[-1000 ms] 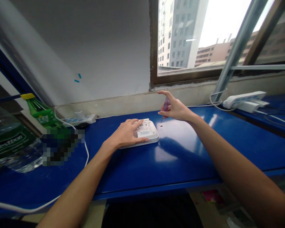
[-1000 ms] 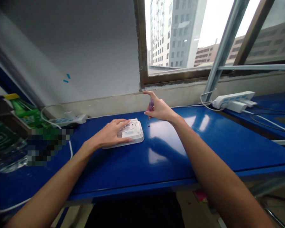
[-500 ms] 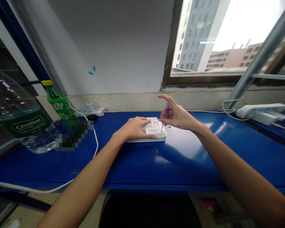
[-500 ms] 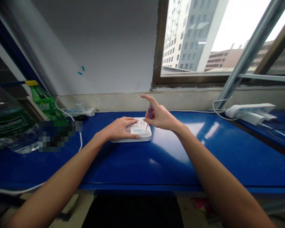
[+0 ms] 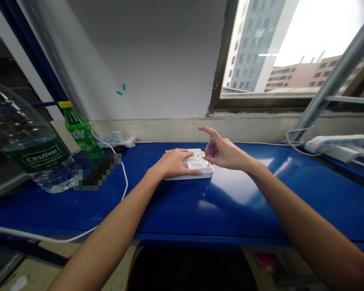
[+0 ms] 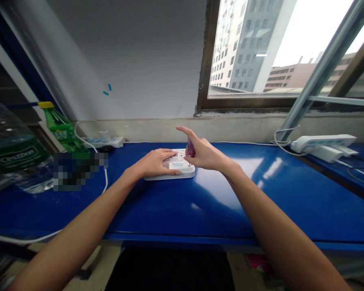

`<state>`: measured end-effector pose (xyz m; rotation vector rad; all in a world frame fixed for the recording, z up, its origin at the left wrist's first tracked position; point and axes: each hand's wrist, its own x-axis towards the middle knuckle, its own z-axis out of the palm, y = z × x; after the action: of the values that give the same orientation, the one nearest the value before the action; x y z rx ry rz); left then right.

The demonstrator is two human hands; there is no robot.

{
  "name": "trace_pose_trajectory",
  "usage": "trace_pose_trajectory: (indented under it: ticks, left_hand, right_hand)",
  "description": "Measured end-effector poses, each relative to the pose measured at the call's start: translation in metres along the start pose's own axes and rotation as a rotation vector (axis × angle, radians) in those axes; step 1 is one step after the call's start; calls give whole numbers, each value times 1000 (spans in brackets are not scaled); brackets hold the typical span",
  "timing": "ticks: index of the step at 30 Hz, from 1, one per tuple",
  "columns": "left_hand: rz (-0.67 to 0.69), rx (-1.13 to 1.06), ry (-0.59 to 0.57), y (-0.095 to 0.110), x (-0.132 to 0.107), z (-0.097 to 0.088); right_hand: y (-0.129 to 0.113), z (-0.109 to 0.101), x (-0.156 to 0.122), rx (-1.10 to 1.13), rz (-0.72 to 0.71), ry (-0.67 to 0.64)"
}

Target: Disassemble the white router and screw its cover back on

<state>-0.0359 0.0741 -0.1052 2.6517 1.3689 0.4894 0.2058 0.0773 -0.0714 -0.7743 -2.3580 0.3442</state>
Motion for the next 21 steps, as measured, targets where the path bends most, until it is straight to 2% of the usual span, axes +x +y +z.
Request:
trace_pose_trajectory:
  ticks: [3,7,10,12,16,21]
  left_hand:
    - [11,-21,-8,-4,2,1]
    - [6,-27,-13,-7,2,2]
    - [11,20,-26,-6,1,2]
    - [4,52,-36,-4,1,2]
    - [-3,68,-35,-3,-1,3]
    - [-2,67,-18,-2,-3,3]
  right_hand:
    - [3,5,1,-49,9,-1]
    - [2,3,3,-200,2,129]
    - [-4,2,5,-243,9,234]
    - [-8,3,7,-243,24,256]
    - [-13,5,8,-195,51,198]
    - [-10,2,5,-154,-30,62]
